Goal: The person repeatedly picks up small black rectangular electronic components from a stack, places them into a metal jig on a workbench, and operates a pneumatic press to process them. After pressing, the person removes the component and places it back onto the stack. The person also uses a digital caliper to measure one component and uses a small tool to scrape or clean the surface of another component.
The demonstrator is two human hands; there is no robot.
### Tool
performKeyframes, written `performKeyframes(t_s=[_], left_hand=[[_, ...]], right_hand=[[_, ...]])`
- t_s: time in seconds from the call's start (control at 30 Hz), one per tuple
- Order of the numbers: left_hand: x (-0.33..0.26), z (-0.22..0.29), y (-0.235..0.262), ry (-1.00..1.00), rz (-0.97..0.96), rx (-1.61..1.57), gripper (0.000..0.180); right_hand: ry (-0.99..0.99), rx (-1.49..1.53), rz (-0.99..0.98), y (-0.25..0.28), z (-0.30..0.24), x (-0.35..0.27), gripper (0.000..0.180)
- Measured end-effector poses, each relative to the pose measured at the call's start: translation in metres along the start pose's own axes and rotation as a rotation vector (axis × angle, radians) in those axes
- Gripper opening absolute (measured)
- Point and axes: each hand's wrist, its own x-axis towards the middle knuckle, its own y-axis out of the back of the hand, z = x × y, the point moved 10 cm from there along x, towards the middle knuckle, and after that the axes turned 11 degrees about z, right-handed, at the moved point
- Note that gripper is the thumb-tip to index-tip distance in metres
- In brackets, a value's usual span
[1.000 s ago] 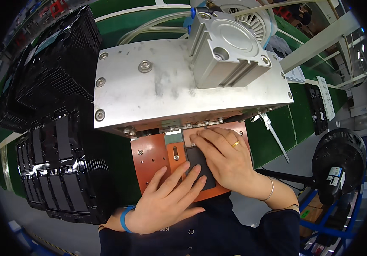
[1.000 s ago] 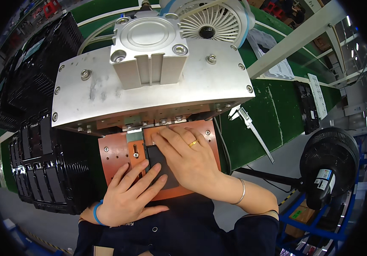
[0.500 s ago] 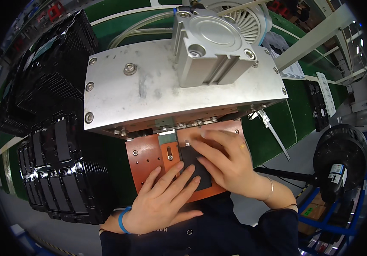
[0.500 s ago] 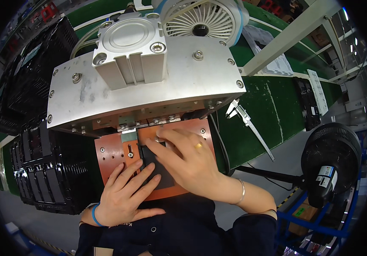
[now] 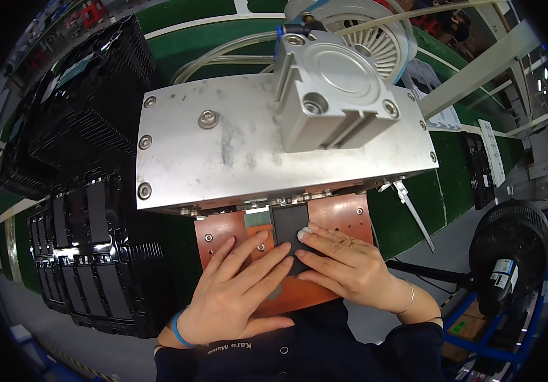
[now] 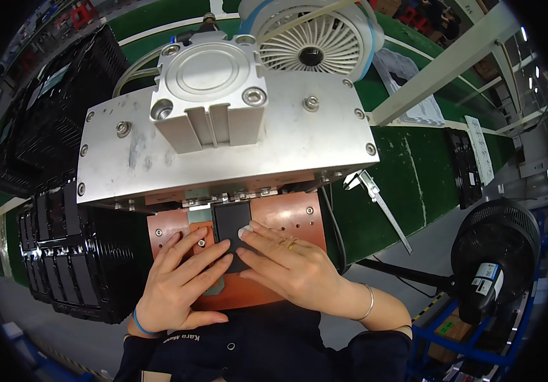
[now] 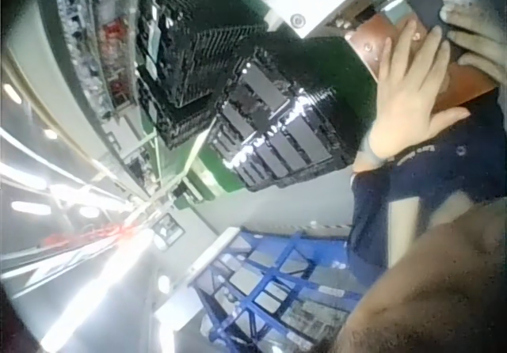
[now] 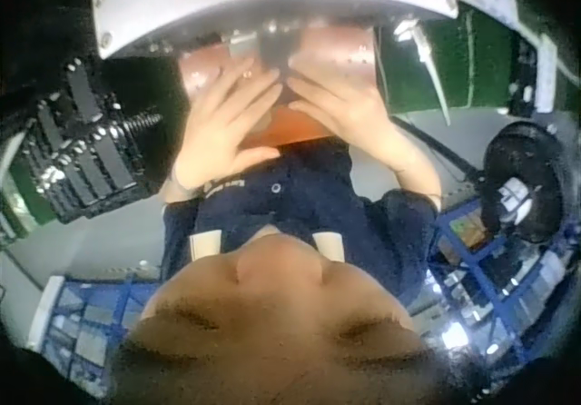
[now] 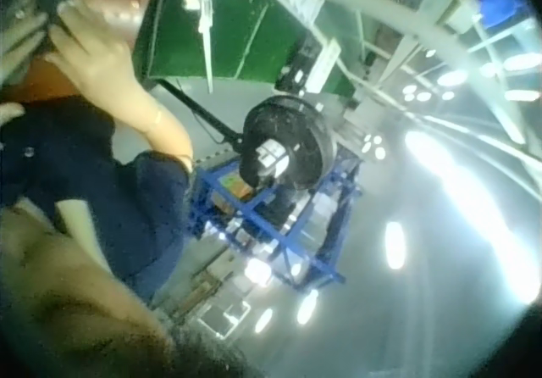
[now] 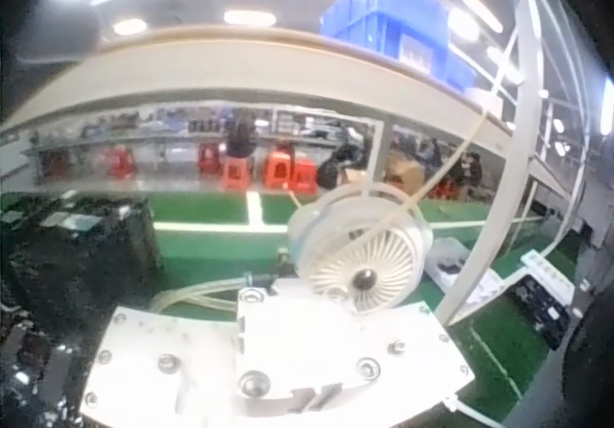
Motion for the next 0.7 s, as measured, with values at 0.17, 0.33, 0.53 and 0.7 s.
performKeyframes(t_s=[0.17, 0.33, 0.53, 0.7], left_hand=[[0.002, 0.000, -0.003, 0.024, -0.031, -0.001, 0.067], [0.001, -0.002, -0.005, 0.043, -0.041, 0.010, 0.062], [-0.004, -0.003, -0.009, 0.054, -0.079, 0.066, 0.062], [-0.004, -0.004, -0.011, 0.048, -0.069, 0.058, 0.059]], right_hand=[[0.007, 0.003, -0.014, -0.002, 0.003, 0.000, 0.035], [0.014, 0.013, -0.042, -0.003, 0.004, 0.001, 0.033], [0.068, -0.061, -0.080, -0.005, -0.003, 0.003, 0.030], [0.033, -0.087, -0.095, -0.009, -0.003, 0.000, 0.028]])
